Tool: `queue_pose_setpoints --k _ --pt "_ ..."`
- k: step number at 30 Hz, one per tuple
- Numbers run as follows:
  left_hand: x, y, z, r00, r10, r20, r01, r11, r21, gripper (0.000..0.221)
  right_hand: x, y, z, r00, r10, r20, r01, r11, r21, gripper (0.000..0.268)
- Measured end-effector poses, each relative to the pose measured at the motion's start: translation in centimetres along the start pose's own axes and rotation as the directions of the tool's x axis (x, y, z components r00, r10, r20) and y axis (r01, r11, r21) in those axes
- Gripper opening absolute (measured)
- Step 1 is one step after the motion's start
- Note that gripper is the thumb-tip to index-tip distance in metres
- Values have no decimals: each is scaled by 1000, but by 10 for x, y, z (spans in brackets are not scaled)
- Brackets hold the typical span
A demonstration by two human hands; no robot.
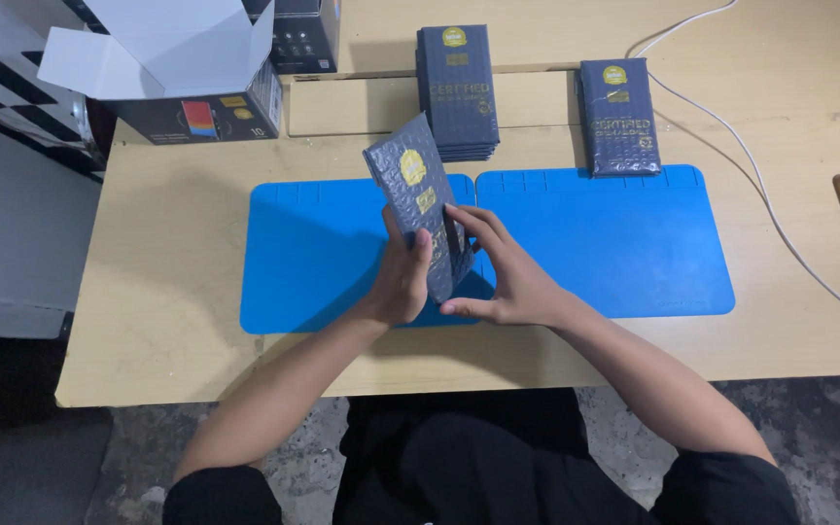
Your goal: Packaging smartphone replacement screens into protective sleeves and retail boxes on a workbench.
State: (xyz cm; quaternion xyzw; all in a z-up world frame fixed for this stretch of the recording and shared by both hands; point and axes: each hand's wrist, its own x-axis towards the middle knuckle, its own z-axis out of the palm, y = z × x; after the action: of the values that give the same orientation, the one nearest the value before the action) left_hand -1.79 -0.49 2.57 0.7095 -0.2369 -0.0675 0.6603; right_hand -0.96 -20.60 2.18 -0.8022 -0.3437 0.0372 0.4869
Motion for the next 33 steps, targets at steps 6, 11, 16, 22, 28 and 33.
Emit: queue_pose_setpoints --k 6,11,16,22,28,33 --pt "5 3 5 996 -51 67 45 996 79 99 3 -2 -5 993 -7 -118 -7 992 -123 110" --pt "3 -30 -2 991 49 125 -62 993 100 102 6 13 -24 968 -35 -250 -8 985 -172 99" --pt "4 -27 -4 983 134 126 -146 985 93 95 6 27 -57 888 -93 -450 -16 972 -233 82" --pt "0 -10 0 999 50 8 -51 993 104 90 -2 82 -102 813 -79 -577 -165 919 -358 65" --pt "-1 -9 -1 997 44 59 -50 993 108 93 -7 137 -131 731 20 -682 -393 830 -396 64" --pt "-2 -9 -2 997 65 51 -70 991 114 88 -8 158 -138 672 211 -710 -594 726 -347 73"
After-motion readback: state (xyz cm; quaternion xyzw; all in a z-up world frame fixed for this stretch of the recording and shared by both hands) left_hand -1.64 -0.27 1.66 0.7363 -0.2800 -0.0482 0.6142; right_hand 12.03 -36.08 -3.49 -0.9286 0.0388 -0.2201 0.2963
